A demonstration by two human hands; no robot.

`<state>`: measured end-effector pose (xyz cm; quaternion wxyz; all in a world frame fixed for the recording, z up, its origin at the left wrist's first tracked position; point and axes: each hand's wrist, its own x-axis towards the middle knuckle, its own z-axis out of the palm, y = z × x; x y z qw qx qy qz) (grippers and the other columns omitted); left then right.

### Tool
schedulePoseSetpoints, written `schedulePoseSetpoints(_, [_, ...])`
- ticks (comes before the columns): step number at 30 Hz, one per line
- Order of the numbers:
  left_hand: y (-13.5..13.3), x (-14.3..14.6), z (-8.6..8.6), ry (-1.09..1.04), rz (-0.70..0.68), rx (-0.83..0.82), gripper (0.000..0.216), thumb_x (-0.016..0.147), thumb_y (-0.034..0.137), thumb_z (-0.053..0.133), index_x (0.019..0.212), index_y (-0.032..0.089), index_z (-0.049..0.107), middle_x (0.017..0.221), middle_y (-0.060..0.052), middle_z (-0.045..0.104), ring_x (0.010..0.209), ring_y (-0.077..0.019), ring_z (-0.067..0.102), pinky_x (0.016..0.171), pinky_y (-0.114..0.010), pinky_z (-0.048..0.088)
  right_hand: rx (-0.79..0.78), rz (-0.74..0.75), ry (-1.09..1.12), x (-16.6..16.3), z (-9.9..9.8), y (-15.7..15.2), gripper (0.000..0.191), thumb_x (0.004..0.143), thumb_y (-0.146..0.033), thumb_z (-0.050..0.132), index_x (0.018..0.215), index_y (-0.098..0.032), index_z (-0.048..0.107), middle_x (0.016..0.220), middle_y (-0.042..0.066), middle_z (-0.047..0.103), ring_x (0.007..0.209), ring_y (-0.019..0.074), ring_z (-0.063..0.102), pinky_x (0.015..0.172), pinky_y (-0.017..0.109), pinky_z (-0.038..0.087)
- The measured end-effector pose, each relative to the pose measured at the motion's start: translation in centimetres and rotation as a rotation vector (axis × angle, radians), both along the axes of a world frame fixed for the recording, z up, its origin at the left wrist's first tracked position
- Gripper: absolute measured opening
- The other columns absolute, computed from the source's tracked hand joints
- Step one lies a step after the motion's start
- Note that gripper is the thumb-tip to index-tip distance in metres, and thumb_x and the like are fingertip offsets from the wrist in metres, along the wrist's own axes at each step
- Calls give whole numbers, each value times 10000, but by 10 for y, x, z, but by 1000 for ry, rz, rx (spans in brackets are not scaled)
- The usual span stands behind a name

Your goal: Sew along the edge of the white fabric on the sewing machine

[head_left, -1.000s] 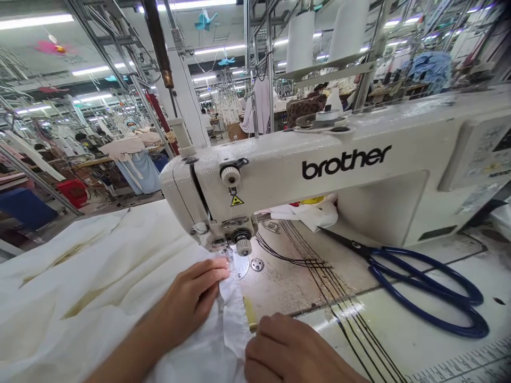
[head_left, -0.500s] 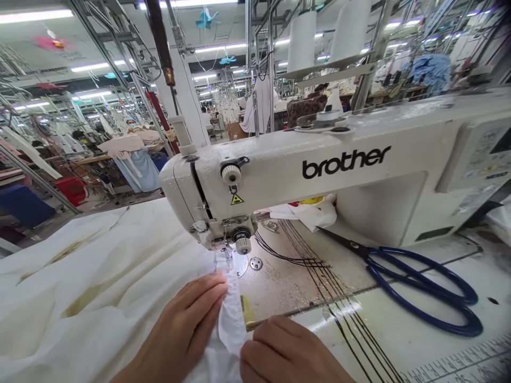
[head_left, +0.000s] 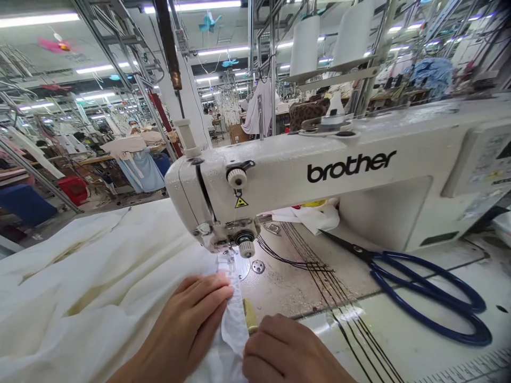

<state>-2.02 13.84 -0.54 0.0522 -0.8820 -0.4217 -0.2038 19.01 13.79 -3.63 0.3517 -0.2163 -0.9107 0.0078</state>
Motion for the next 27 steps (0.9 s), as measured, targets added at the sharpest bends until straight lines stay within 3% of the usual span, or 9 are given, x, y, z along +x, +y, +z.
schedulePoseSetpoints(4, [17,-4,0,2,-17,1,279,927,114,446,1154,203,582,1162,-71,668,1087,-170,614,929,-311,494,-7,34,-79,-5,8,16,179,732,-67,685,626,-151,568,682,-20,614,601,125,478,518,247,378])
schedulePoseSetpoints(8, [30,-10,0,-24,-21,6,220,916,130,479,1085,206,597,1105,-58,674,1064,-167,604,926,-304,490,-79,52,-56,-10,13,28,166,748,-29,627,649,-146,565,702,-14,615,613,129,462,547,246,392])
schedulePoseSetpoints(13, [27,-12,1,-80,-117,48,226,876,63,519,1037,200,599,1036,-54,670,1001,-173,604,921,-330,476,-104,46,-31,-9,8,26,151,757,-14,615,680,-138,575,750,0,645,655,133,496,583,241,415])
schedulePoseSetpoints(19, [25,-11,-1,-133,-152,-71,237,892,50,508,1050,197,607,1066,-73,678,974,-154,614,887,-293,503,-104,53,-22,-9,8,26,143,743,-3,637,698,-130,588,746,3,649,648,131,493,597,232,414])
schedulePoseSetpoints(27, [50,-23,-1,-68,-125,2,220,904,113,487,1019,194,655,988,-41,717,933,-149,663,866,-266,535,-294,41,19,-19,12,43,208,847,-39,590,665,-132,551,679,11,612,661,145,493,607,264,375])
